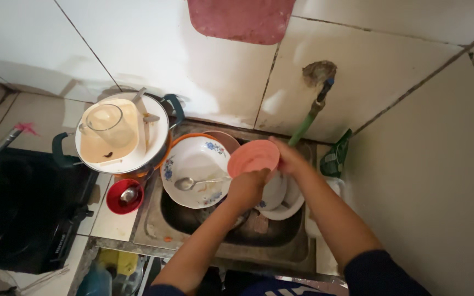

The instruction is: The person washes several dishes, bowls, and a large orange plate using a sponge in a sink, then places the items into a drying rack next to the basin.

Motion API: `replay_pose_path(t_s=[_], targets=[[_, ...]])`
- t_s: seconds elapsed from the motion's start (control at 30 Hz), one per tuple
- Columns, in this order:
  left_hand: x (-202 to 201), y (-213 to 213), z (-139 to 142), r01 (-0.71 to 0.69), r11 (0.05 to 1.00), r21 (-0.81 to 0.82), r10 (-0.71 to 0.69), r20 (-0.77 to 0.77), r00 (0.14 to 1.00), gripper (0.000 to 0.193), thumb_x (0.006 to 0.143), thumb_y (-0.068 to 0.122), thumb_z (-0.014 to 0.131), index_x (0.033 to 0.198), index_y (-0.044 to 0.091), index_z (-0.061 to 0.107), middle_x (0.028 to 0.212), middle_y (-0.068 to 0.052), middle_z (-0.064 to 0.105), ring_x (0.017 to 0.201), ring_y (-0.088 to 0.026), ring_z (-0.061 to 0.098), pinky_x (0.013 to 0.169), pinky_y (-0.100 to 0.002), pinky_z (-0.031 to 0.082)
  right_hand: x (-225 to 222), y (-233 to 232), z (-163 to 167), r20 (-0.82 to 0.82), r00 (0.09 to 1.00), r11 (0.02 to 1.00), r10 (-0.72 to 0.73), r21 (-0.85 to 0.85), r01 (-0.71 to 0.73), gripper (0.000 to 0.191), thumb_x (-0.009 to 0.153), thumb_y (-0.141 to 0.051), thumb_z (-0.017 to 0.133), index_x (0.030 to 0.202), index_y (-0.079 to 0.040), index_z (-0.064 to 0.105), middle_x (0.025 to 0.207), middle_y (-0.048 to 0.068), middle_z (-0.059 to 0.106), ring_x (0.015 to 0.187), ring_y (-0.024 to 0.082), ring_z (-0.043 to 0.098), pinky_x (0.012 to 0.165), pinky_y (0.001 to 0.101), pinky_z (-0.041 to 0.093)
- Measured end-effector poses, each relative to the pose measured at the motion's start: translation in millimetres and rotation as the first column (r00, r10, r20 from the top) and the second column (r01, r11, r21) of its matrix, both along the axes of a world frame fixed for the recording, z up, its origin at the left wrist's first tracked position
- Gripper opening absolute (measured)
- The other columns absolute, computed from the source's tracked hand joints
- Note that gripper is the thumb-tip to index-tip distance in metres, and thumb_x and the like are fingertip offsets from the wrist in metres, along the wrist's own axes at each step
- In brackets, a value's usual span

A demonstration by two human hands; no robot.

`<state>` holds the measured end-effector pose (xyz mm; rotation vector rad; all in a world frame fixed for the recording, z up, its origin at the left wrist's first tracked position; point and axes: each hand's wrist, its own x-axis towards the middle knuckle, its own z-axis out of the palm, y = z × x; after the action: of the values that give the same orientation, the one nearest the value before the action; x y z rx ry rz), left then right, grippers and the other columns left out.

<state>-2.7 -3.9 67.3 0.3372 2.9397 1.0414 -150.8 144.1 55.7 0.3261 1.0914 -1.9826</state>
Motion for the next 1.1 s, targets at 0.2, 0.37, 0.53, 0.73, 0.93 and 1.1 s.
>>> replay_pose_path(t_s=[0.2,0.37,0.53,0.73,0.93,1.1], targets=[[-10,23,-19,0.145,0.989,-0.001,-0.139,-0.289,0.947,0.035,0.085,0.009,0.055,0.119,0.013,0.064,0.106,-0.014,0.074,0.087,-0.038,0.07,0.07,-0.05,0.055,22,47,-1,-0.019,1.0,0.988,-0.007,0.152,0.01,0.048,0.098,-0.045,0.051,0.137,-0.016,0.054,0.136,0.008,0.059,0.121,0.027,0.059,0.1,0.0497,0.051],[-31,31,-43,0.306,0.947,-0.096,-0.32,-0.272,0.907,0.045,0.088,0.021,0.06,0.133,0.016,0.061,0.125,-0.009,0.07,0.117,-0.033,0.063,0.098,-0.051,0.049,24,82,-11,-0.205,0.976,0.926,-0.074,0.349,0.144,0.051,0.1,-0.04,0.054,0.144,-0.015,0.05,0.141,0.008,0.06,0.125,0.026,0.059,0.101,0.0466,0.052],[-41,19,-26,0.276,0.87,-0.408,-0.29,0.028,0.957,0.086,0.075,0.055,0.072,0.147,0.015,0.048,0.154,-0.011,0.043,0.145,-0.036,0.029,0.116,-0.068,0.012,36,102,-7,-0.434,0.899,0.854,0.058,0.488,0.181,0.06,0.097,-0.041,0.051,0.153,-0.021,0.04,0.149,0.004,0.053,0.133,0.022,0.056,0.103,0.0461,0.051],[-26,20,-20,-0.165,0.984,-0.073,0.133,-0.325,0.936,0.088,0.084,0.062,0.071,0.147,0.007,0.043,0.16,-0.029,0.033,0.151,-0.045,0.022,0.117,-0.067,0.012,46,104,-18,-0.281,0.947,0.922,-0.156,0.303,0.242,0.069,0.102,-0.051,0.044,0.155,-0.007,0.041,0.153,0.014,0.053,0.136,0.032,0.055,0.107,0.0505,0.05],[-31,36,-47,-0.614,0.348,0.708,0.04,0.644,0.764,0.084,0.091,0.049,0.058,0.158,0.015,0.02,0.133,-0.023,0.059,0.108,-0.043,0.066,0.079,-0.054,0.058,72,86,-28,-0.174,0.983,0.848,-0.066,0.51,0.147,0.075,0.1,-0.063,0.035,0.149,-0.007,0.044,0.142,0.018,0.06,0.122,0.034,0.063,0.104,0.0512,0.052],[-32,19,-62,-0.689,0.289,0.664,-0.034,0.727,0.686,0.068,0.088,0.038,0.052,0.149,0.024,0.025,0.125,-0.015,0.06,0.091,-0.033,0.071,0.07,-0.045,0.061,90,108,-24,-0.363,0.922,0.63,0.137,0.75,0.201,0.062,0.105,-0.054,0.036,0.145,-0.009,0.053,0.123,0.019,0.068,0.11,0.035,0.068,0.092,0.047,0.056]])
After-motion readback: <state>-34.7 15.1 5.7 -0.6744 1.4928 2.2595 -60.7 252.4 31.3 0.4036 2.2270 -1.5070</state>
